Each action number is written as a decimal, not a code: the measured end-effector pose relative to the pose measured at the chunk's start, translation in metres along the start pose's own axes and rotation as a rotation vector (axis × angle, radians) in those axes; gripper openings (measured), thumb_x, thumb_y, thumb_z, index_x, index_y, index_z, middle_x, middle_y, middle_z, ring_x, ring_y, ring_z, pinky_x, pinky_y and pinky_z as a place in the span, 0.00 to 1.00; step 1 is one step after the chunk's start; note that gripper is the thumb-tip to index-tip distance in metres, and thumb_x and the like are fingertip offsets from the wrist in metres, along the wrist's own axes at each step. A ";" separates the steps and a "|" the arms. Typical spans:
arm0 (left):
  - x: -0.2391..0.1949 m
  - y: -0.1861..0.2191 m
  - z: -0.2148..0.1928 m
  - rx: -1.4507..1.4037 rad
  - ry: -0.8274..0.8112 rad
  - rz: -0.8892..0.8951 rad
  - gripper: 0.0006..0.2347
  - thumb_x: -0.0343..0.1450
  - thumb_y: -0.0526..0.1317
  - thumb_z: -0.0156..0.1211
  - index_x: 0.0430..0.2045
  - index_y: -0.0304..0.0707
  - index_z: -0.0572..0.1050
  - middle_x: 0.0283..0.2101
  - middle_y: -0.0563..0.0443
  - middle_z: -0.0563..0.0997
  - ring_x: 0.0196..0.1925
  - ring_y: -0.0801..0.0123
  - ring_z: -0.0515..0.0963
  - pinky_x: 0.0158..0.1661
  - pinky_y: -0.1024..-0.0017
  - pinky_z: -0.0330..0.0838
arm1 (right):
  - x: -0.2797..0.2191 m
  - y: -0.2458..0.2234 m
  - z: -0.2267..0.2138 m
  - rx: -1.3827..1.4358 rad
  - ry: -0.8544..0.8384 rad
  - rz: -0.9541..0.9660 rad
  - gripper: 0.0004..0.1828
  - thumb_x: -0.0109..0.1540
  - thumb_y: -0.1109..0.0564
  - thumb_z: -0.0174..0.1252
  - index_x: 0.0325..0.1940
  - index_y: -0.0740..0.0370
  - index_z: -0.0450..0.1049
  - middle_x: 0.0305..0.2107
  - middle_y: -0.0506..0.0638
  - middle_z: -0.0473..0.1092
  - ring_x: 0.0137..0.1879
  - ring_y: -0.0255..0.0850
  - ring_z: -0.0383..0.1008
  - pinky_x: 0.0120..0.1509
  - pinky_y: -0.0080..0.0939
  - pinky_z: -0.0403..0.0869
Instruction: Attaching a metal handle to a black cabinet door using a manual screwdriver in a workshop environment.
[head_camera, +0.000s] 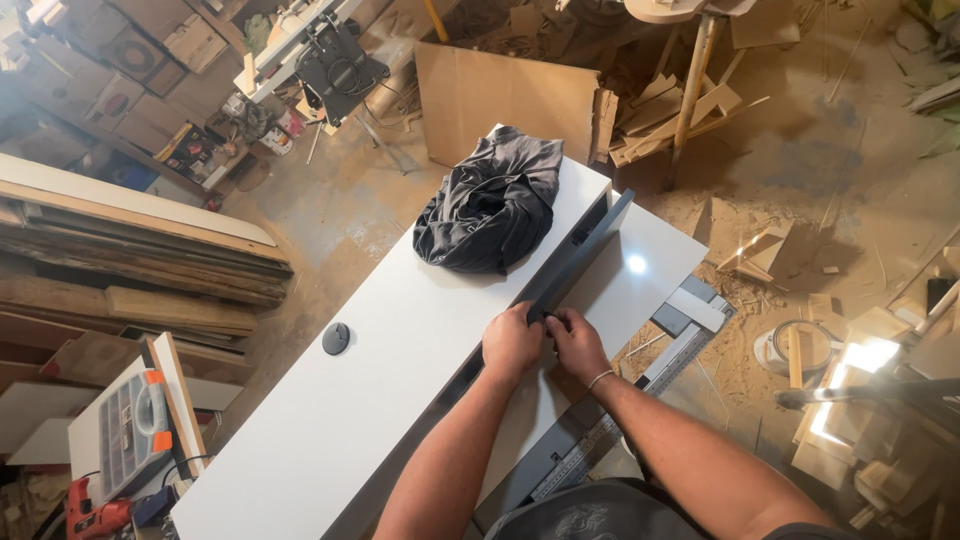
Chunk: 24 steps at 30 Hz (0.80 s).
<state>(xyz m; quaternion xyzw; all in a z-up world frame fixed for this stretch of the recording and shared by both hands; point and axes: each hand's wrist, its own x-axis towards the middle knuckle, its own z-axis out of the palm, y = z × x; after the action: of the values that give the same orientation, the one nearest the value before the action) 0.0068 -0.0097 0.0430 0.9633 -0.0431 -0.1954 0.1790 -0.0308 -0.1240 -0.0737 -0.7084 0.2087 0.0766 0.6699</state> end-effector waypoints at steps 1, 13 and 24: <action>0.002 -0.002 0.002 -0.009 0.001 -0.004 0.18 0.71 0.44 0.55 0.57 0.47 0.77 0.43 0.41 0.85 0.52 0.45 0.83 0.54 0.52 0.76 | 0.003 0.003 0.002 0.025 -0.009 0.026 0.17 0.70 0.48 0.52 0.54 0.62 0.74 0.32 0.55 0.77 0.32 0.43 0.75 0.38 0.45 0.78; 0.001 -0.002 0.002 -0.030 0.022 -0.004 0.18 0.70 0.44 0.57 0.55 0.45 0.78 0.42 0.39 0.85 0.51 0.43 0.83 0.52 0.51 0.77 | 0.010 0.000 -0.001 0.403 -0.154 0.247 0.26 0.70 0.41 0.45 0.44 0.68 0.73 0.24 0.54 0.67 0.22 0.39 0.64 0.21 0.37 0.66; -0.001 -0.010 0.008 0.011 0.069 0.078 0.17 0.72 0.42 0.54 0.56 0.41 0.75 0.44 0.42 0.84 0.50 0.49 0.84 0.52 0.56 0.78 | -0.014 -0.043 -0.020 0.402 -0.136 0.221 0.30 0.71 0.40 0.47 0.63 0.69 0.67 0.46 0.63 0.68 0.49 0.54 0.78 0.54 0.55 0.80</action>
<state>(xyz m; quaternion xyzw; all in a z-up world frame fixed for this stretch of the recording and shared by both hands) 0.0030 -0.0029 0.0323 0.9680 -0.0753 -0.1549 0.1826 -0.0300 -0.1398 -0.0268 -0.5267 0.2506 0.1537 0.7976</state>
